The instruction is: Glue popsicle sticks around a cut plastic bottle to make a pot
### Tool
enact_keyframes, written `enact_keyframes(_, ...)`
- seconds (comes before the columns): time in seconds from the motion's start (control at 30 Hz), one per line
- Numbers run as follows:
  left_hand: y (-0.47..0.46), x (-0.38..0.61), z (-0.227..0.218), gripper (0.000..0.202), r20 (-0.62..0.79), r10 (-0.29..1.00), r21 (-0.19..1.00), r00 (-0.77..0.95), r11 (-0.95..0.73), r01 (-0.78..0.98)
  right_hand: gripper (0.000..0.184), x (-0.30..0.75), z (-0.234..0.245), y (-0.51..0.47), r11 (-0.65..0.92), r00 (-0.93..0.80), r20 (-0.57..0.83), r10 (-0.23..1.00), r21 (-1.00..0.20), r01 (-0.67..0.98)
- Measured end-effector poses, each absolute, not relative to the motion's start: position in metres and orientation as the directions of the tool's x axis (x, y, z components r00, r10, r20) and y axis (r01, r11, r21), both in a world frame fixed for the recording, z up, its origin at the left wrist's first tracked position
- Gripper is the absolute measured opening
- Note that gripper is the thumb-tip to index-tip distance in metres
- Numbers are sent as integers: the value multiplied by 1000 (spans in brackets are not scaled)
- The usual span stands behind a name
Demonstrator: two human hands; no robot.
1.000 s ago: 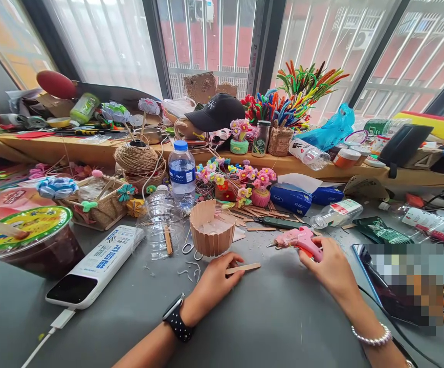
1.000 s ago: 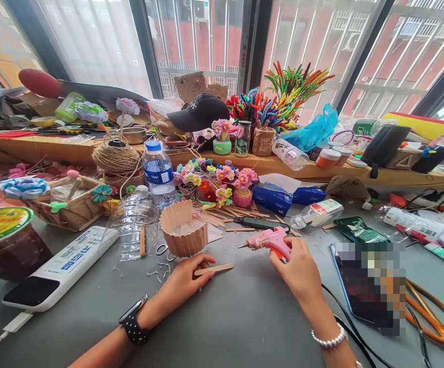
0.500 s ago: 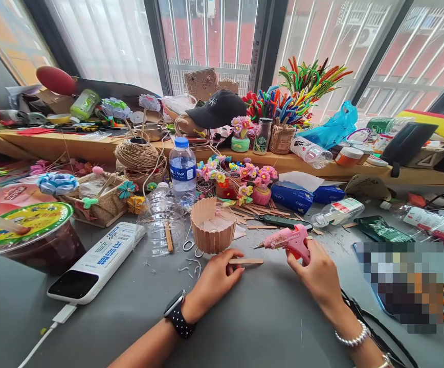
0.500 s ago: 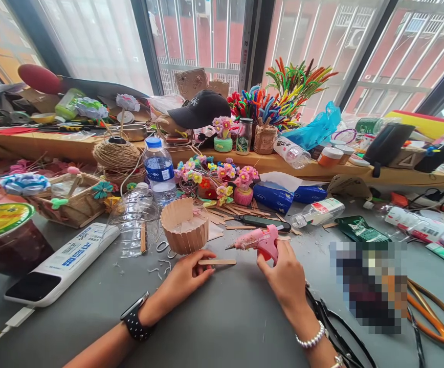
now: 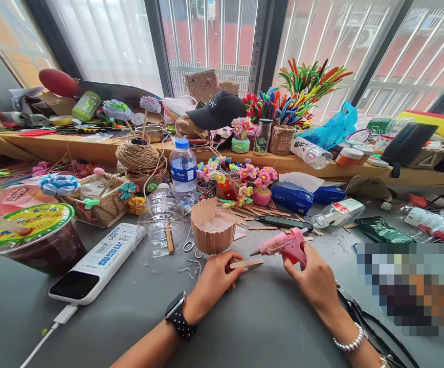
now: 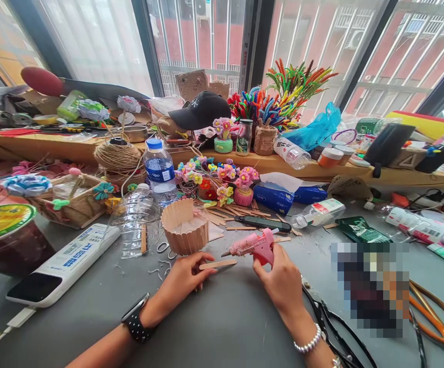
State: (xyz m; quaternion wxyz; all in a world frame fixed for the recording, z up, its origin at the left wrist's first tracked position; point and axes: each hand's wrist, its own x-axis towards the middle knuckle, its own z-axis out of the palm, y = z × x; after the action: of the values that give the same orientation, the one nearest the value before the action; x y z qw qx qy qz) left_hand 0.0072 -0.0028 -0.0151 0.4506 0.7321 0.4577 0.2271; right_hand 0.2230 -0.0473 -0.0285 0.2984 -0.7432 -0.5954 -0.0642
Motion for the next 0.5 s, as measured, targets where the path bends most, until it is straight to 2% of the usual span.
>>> enact_keyframes(0.2, -2, 6, -16, 23, -72, 868, 868, 492, -188, 459, 25, 226, -29, -47, -109, 283, 466, 838, -365, 925)
enact_keyframes(0.37, -4, 7, -15, 23, -138, 881, 876, 452, -105, 472, 23, 225, -32, -48, -60, 236, 501, 833, -342, 938)
enact_keyframes(0.5, -4, 8, -14, 21, -103, 903, 857, 418, -133, 498, 20, 223, -32, -48, -36, 207, 546, 812, -307, 951)
